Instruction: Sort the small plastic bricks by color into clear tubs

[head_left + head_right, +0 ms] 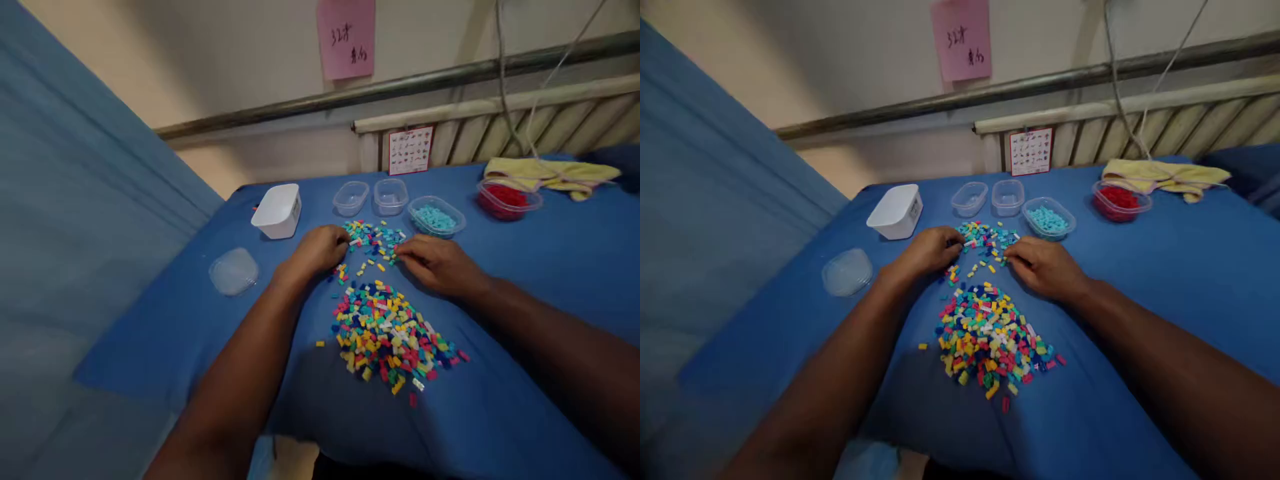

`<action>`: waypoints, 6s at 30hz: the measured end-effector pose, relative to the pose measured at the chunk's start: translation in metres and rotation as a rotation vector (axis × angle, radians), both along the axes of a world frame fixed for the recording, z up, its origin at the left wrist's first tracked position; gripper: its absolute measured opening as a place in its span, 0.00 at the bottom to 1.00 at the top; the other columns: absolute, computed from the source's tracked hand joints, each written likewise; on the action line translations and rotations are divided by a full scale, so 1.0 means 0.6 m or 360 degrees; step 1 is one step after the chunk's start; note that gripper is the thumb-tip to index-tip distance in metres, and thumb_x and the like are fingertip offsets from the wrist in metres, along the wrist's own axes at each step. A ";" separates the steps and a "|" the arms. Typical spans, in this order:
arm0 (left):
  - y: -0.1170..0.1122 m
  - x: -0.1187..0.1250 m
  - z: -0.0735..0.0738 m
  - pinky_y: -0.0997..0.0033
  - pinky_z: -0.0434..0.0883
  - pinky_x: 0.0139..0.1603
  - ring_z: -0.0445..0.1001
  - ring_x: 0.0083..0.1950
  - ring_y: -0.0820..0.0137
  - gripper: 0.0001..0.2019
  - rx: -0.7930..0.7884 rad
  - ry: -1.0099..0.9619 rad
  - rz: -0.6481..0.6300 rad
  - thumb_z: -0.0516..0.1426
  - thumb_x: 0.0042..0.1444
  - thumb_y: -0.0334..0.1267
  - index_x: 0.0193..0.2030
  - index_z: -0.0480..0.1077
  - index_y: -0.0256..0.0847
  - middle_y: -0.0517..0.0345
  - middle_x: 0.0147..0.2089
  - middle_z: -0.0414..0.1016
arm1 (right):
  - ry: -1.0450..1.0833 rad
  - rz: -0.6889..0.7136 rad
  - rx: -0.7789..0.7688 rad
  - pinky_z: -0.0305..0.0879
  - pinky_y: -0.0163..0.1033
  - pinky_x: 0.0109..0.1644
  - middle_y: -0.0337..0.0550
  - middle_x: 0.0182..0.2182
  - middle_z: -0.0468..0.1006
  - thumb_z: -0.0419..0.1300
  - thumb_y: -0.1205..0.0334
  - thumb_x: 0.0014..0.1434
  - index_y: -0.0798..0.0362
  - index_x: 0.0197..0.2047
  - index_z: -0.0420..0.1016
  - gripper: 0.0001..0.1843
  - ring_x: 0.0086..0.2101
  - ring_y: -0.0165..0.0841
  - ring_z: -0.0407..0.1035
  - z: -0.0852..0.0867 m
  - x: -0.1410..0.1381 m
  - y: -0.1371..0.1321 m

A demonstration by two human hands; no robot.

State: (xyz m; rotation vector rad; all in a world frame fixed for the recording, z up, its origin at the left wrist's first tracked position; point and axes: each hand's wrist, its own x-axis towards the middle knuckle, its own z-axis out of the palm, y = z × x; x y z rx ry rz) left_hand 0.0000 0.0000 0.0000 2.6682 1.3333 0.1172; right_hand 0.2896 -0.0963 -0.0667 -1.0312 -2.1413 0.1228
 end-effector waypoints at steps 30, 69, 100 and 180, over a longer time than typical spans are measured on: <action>-0.088 0.072 -0.020 0.75 0.73 0.36 0.80 0.33 0.73 0.22 -0.1486 -0.1984 0.0295 0.80 0.46 0.43 0.44 0.82 0.36 0.55 0.35 0.85 | 0.0526 -0.0087 -0.0006 0.75 0.43 0.43 0.41 0.37 0.82 0.67 0.65 0.71 0.47 0.52 0.82 0.08 0.36 0.37 0.78 0.049 -0.070 -0.033; 0.010 -0.059 -0.068 0.60 0.74 0.61 0.82 0.53 0.61 0.18 -0.0415 -0.1591 0.0581 0.62 0.62 0.44 0.54 0.83 0.38 0.48 0.53 0.87 | 0.0186 -0.0767 0.0210 0.70 0.49 0.39 0.49 0.38 0.85 0.67 0.53 0.71 0.48 0.53 0.87 0.13 0.30 0.41 0.72 0.023 0.117 0.035; -0.064 0.006 -0.050 0.63 0.71 0.58 0.80 0.53 0.59 0.23 -0.0155 -0.1119 0.0195 0.48 0.79 0.55 0.51 0.79 0.44 0.53 0.50 0.84 | 0.0483 -0.0361 -0.0139 0.82 0.53 0.54 0.50 0.48 0.89 0.54 0.58 0.78 0.49 0.63 0.79 0.18 0.46 0.44 0.86 -0.001 0.016 -0.005; -0.067 0.033 -0.050 0.60 0.79 0.53 0.83 0.45 0.62 0.31 -0.0759 -0.1805 0.0351 0.54 0.71 0.66 0.49 0.80 0.35 0.44 0.47 0.86 | 0.1061 -0.0265 -0.0705 0.83 0.54 0.53 0.50 0.48 0.89 0.59 0.43 0.76 0.47 0.57 0.82 0.20 0.48 0.45 0.84 0.013 -0.045 -0.021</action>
